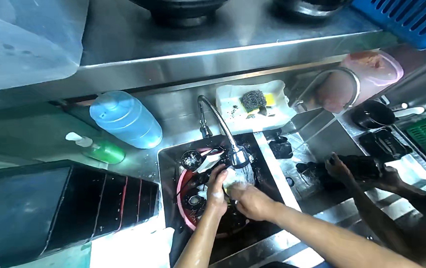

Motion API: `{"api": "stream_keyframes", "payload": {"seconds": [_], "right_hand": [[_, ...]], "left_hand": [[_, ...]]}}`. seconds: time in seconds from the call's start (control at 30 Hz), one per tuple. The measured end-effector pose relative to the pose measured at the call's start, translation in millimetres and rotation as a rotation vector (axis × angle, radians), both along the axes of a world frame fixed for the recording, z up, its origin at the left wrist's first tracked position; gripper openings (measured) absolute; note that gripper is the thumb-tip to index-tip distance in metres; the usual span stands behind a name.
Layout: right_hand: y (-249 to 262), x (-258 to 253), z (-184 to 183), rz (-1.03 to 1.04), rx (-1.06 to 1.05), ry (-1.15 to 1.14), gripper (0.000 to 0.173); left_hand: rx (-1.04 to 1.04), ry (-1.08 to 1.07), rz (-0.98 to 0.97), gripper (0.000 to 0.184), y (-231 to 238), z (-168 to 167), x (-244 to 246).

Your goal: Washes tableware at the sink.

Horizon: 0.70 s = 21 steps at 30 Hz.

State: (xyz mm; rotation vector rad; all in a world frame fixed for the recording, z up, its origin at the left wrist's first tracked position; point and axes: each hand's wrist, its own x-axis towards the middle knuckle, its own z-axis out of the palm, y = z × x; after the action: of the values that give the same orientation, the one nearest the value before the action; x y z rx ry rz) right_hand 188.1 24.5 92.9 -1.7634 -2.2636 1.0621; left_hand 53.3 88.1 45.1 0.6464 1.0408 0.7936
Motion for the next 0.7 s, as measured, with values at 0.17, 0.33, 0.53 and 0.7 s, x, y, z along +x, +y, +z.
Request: {"api": "stream_keyframes", "payload": {"seconds": [0.17,0.33,0.53,0.7], "right_hand": [[14,2,6,0.078,0.001,-0.335,0.045],[14,-18,8,-0.484,-0.337,0.599,0.043],[-1,-9,-15,-0.191,-0.019,0.202,0.037],[16,13,-2,0.005,0.028,-0.079,0.037]], "left_hand": [[-0.007,0.094,-0.006,0.048,11,8,2],[0.299,0.250,0.092,0.049,4,-6,5],[0.192,0.262,-0.001,0.046,6,24,-2],[-0.197,0.316,-0.228,0.067,29,45,-19]]}}
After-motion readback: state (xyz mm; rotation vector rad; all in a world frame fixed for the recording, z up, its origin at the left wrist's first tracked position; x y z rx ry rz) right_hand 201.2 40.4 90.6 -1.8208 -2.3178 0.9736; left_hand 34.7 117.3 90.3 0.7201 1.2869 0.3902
